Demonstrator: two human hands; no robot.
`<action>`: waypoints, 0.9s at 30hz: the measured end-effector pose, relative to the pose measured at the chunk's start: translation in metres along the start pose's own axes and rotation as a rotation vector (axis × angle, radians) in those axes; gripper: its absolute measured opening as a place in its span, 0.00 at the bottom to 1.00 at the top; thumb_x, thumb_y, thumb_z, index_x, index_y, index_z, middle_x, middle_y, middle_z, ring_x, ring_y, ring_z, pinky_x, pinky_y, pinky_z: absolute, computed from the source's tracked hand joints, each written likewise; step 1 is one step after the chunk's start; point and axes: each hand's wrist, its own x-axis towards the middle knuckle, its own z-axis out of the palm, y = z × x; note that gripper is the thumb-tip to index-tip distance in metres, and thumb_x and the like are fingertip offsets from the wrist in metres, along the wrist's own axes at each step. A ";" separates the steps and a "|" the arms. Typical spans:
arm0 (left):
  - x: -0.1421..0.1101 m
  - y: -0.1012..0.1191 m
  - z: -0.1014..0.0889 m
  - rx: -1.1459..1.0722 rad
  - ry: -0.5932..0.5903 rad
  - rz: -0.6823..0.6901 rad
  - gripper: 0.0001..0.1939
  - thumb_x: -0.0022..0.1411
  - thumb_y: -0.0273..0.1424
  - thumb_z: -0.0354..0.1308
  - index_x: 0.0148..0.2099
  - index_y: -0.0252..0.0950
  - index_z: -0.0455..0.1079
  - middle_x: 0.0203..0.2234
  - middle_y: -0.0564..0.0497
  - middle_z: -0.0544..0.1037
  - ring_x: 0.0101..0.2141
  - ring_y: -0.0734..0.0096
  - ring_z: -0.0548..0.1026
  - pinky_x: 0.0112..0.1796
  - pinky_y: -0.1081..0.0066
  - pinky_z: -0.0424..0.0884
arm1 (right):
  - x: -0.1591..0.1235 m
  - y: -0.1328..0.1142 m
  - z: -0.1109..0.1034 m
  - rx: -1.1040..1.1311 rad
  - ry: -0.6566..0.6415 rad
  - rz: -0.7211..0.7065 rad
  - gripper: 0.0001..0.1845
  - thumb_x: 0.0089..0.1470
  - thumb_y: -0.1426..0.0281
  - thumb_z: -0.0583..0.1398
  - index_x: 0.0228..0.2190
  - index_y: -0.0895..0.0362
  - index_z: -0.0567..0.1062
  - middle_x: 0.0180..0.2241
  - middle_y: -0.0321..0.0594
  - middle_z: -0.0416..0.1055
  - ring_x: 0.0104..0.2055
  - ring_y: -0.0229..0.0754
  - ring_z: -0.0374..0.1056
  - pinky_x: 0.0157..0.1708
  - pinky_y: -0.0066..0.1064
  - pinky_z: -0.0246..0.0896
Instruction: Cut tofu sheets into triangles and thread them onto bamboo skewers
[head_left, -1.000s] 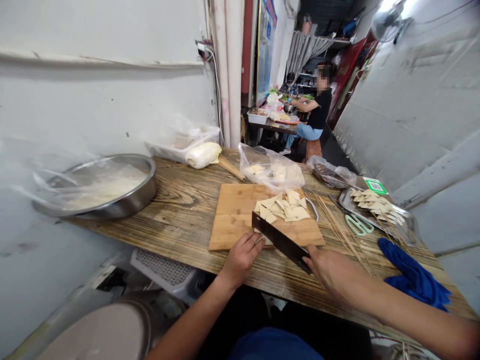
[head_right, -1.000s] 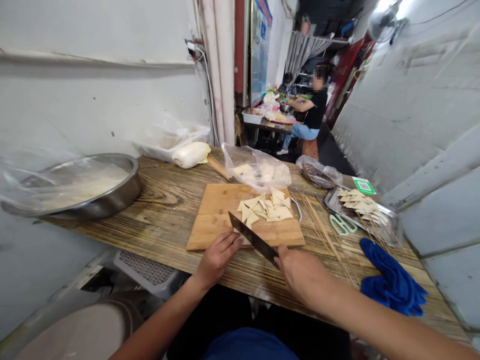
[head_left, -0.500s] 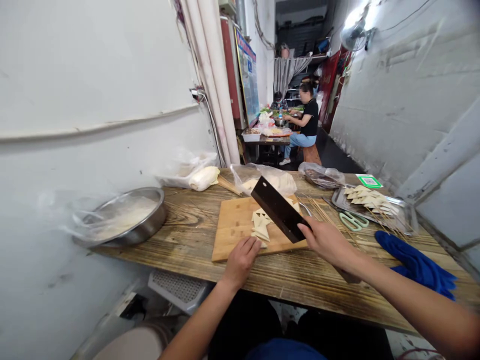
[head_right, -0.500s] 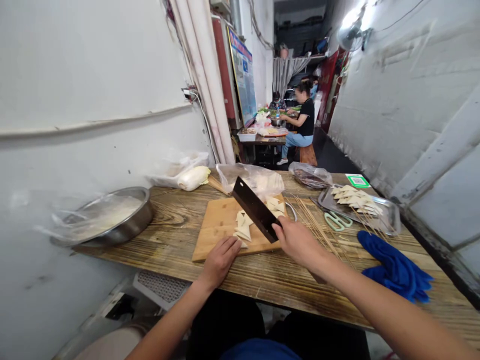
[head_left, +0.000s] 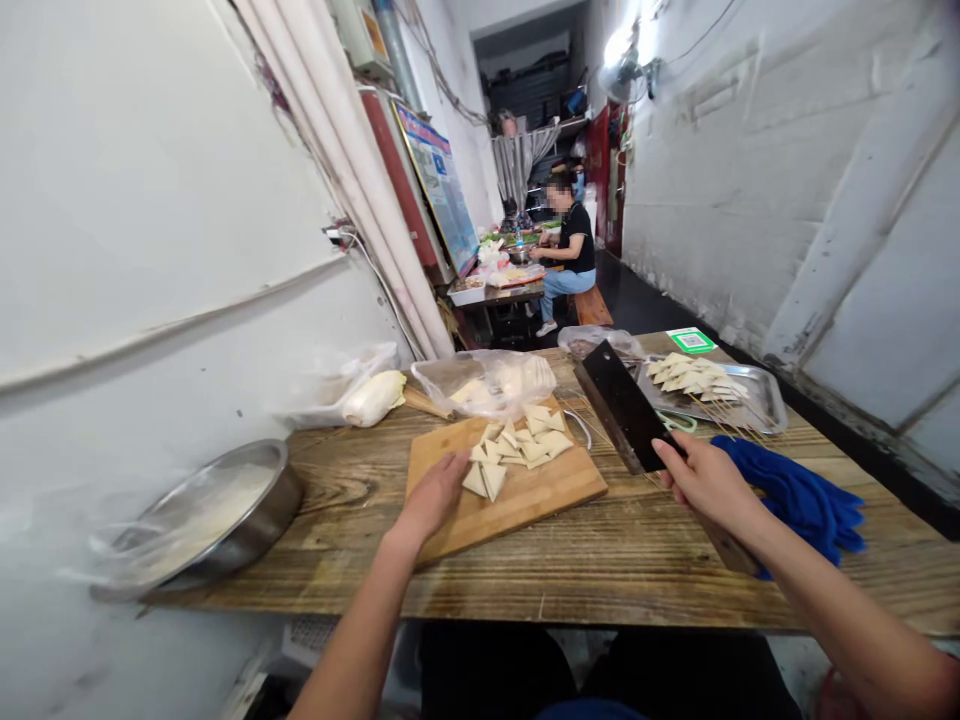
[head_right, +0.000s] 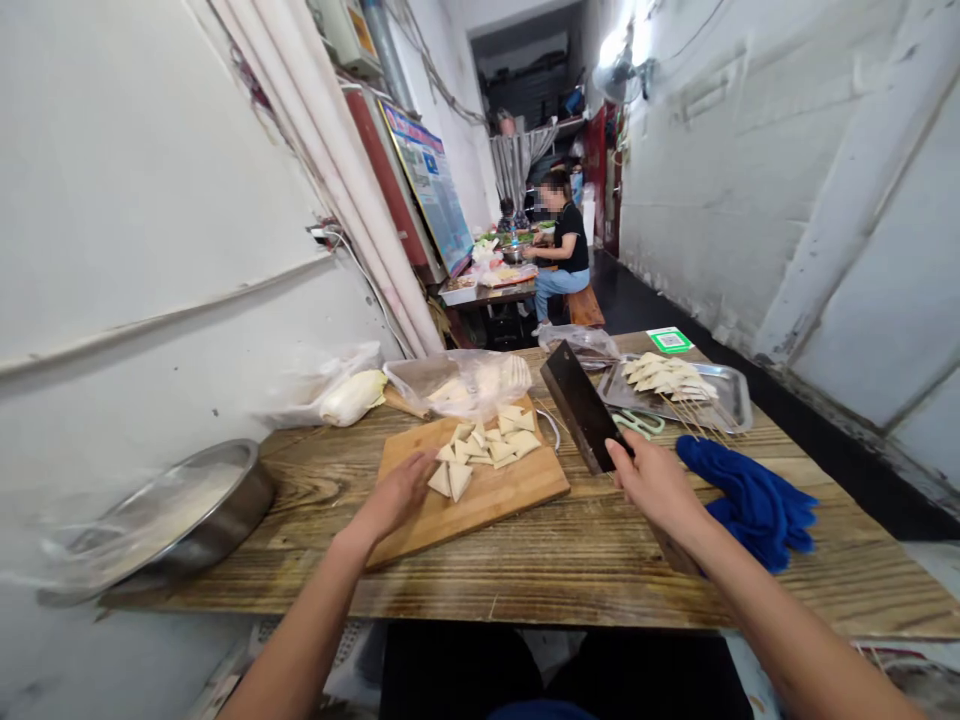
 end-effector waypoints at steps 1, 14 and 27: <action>-0.001 0.002 -0.001 -0.004 -0.014 -0.009 0.27 0.57 0.23 0.46 0.60 0.37 0.55 0.53 0.40 0.65 0.53 0.60 0.64 0.51 0.57 0.62 | -0.002 0.004 -0.001 -0.029 0.027 0.000 0.15 0.56 0.58 0.47 0.27 0.55 0.62 0.15 0.32 0.66 0.15 0.38 0.63 0.18 0.27 0.53; 0.009 0.025 0.024 -0.004 -0.073 -0.083 0.38 0.57 0.46 0.50 0.64 0.37 0.44 0.61 0.36 0.48 0.60 0.53 0.47 0.54 0.51 0.54 | -0.006 0.027 0.045 0.505 0.002 0.119 0.16 0.50 0.53 0.52 0.28 0.54 0.59 0.14 0.28 0.64 0.11 0.34 0.58 0.11 0.24 0.51; -0.004 0.009 0.018 -0.085 0.179 -0.135 0.33 0.60 0.40 0.48 0.64 0.39 0.42 0.61 0.41 0.52 0.60 0.56 0.48 0.55 0.51 0.51 | -0.014 0.020 0.021 -0.014 0.179 0.052 0.15 0.53 0.57 0.49 0.29 0.55 0.65 0.14 0.32 0.64 0.16 0.38 0.62 0.17 0.27 0.52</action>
